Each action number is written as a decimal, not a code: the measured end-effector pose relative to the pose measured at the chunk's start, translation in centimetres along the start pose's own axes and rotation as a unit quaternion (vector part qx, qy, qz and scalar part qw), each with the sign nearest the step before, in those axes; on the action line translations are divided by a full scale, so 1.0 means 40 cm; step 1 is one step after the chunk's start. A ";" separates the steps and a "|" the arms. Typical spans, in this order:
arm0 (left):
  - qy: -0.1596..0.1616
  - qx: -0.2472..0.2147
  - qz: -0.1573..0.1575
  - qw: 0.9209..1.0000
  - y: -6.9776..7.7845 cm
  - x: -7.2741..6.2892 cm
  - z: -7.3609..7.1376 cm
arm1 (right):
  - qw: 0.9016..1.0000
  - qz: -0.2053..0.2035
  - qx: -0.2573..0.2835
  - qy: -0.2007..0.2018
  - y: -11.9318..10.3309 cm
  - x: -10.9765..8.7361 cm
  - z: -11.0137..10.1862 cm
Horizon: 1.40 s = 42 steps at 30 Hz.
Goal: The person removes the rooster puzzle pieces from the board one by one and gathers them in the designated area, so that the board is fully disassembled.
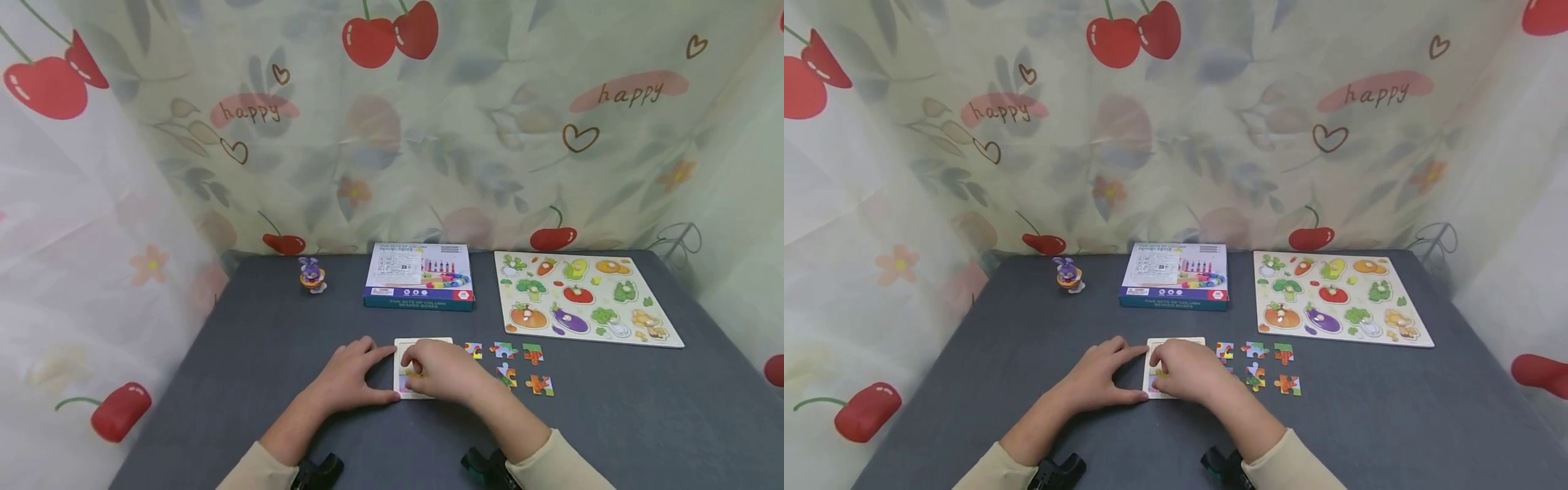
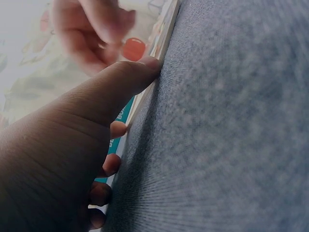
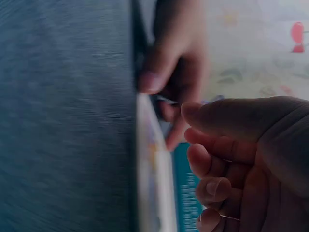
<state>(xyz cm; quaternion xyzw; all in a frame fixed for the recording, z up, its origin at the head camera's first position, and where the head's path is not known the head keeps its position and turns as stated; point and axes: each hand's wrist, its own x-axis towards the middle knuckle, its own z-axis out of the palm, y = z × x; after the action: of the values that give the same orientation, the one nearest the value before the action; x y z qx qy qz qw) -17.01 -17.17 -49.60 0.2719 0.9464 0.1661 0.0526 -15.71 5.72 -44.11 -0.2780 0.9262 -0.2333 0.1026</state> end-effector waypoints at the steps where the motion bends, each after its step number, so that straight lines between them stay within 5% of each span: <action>1: 0.002 -0.001 0.003 1.000 0.000 0.000 0.000 | 1.000 0.002 -0.004 -0.001 0.003 0.003 0.010; 18: 0.002 0.000 -0.001 1.000 -0.003 0.004 0.001 | 0.998 0.056 -0.001 0.035 0.018 0.022 0.062; 42: 0.002 -0.008 -0.004 1.000 0.003 0.001 0.000 | 0.998 0.059 0.005 0.033 0.014 0.014 0.064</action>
<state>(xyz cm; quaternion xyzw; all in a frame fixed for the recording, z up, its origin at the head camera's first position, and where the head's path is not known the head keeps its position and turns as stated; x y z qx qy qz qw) -16.97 -17.06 -49.58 0.2678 0.9462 0.1737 0.0533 -15.61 4.88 -46.65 -0.2145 0.9427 -0.2403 0.0869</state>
